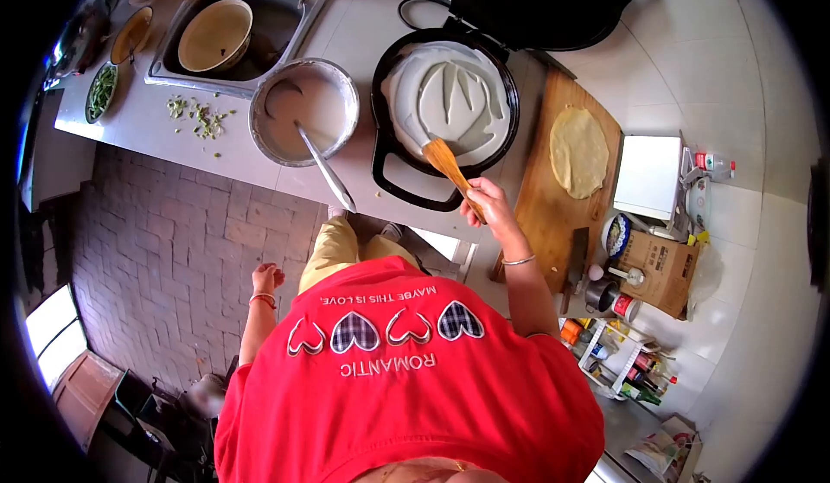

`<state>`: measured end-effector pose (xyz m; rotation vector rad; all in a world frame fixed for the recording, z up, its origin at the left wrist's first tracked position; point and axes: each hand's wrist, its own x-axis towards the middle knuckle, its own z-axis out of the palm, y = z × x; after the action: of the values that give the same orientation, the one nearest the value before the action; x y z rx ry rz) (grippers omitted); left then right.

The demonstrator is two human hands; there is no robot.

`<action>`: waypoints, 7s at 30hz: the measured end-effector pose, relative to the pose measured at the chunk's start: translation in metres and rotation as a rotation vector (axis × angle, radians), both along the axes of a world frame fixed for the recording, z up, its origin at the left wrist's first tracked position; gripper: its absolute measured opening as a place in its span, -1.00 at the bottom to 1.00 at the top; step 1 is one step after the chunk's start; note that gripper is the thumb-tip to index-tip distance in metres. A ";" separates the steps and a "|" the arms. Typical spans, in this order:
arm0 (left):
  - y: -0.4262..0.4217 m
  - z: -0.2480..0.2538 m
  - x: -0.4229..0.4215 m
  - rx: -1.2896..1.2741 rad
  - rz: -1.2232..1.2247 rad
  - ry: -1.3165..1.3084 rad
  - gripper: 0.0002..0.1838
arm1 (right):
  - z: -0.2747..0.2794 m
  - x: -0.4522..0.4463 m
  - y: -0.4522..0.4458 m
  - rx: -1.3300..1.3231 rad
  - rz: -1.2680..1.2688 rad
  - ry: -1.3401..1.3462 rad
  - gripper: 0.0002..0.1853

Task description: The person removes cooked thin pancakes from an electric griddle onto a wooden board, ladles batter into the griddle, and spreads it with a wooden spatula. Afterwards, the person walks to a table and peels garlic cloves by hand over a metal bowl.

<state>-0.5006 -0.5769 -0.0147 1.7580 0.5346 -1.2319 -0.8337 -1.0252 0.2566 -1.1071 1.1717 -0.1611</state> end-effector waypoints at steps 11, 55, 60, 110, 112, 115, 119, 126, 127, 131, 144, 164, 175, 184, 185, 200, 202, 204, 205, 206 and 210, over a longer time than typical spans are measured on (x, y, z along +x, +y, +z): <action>-0.009 0.004 -0.018 0.001 -0.032 -0.061 -0.85 | -0.002 0.028 -0.070 -0.078 0.217 -0.034 -0.78; 0.030 -0.013 -0.090 0.083 0.134 0.012 -0.83 | 0.047 0.083 -0.272 -1.276 1.588 0.962 -0.83; 0.028 -0.029 -0.093 0.053 0.150 0.024 -0.85 | 0.038 0.123 -0.294 -1.581 1.758 0.983 -0.85; 0.024 -0.014 0.001 0.019 0.075 -0.035 -0.84 | -0.012 0.008 -0.113 -0.214 -0.269 -0.005 -0.87; 0.018 -0.016 0.017 -0.016 0.076 -0.004 -0.86 | -0.025 0.017 -0.089 -0.066 -0.453 -0.194 -0.85; -0.009 0.000 0.030 0.007 0.021 -0.030 -0.86 | -0.042 0.043 -0.074 0.021 -0.585 -0.325 -0.82; -0.034 0.003 0.047 -0.093 -0.068 -0.066 -0.85 | -0.051 0.077 -0.083 -0.001 -0.672 -0.376 -0.79; -0.047 0.012 0.056 -0.079 -0.082 -0.046 -0.87 | -0.063 0.108 -0.058 0.042 -0.740 -0.465 -0.76; -0.044 0.011 0.055 -0.062 -0.086 -0.041 -0.87 | -0.061 0.116 -0.042 0.102 -0.777 -0.458 -0.76; -0.014 -0.018 0.057 -0.032 -0.088 0.012 -0.89 | -0.043 0.140 0.013 0.300 -0.576 -0.556 -0.78; -0.001 -0.054 0.072 -0.104 0.004 0.020 -0.85 | 0.041 0.048 -0.081 -0.628 0.390 0.611 -0.87; 0.076 -0.021 -0.030 0.054 0.290 0.012 -0.85 | 0.031 0.241 -0.226 -1.568 1.965 0.772 -0.87; 0.063 -0.013 -0.104 0.107 0.394 0.078 -0.86 | 0.056 0.342 -0.236 -1.727 1.988 0.755 -0.91; 0.027 -0.025 -0.075 0.035 0.389 0.009 -0.84 | 0.040 0.257 -0.190 -1.493 2.220 0.497 -0.89; 0.023 -0.023 -0.071 0.033 0.393 0.005 -0.84 | 0.032 0.255 -0.189 -1.452 2.243 0.496 -0.90; 0.034 -0.020 -0.086 0.051 0.382 0.041 -0.85 | 0.050 0.368 -0.250 -1.747 1.991 0.742 -0.92; 0.036 -0.025 -0.090 0.037 0.407 0.034 -0.84 | 0.054 0.356 -0.255 -1.818 1.937 0.667 -0.92; 0.032 -0.021 -0.084 0.044 0.352 0.031 -0.84 | 0.066 0.336 -0.258 -1.828 1.849 0.636 -0.91; 0.029 -0.018 -0.079 0.068 0.348 0.051 -0.83 | 0.075 0.322 -0.258 -1.832 1.800 0.622 -0.90; 0.028 -0.017 -0.074 0.060 0.342 0.044 -0.83 | 0.081 0.305 -0.260 -1.825 1.708 0.607 -0.90; 0.024 -0.013 -0.046 0.017 0.304 0.011 -0.83 | 0.100 0.214 -0.261 -1.727 1.346 0.670 -0.87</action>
<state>-0.5468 -0.5533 -0.0273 1.6138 0.7889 -1.0257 -0.6194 -1.2857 0.3565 -3.4203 0.3000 0.3896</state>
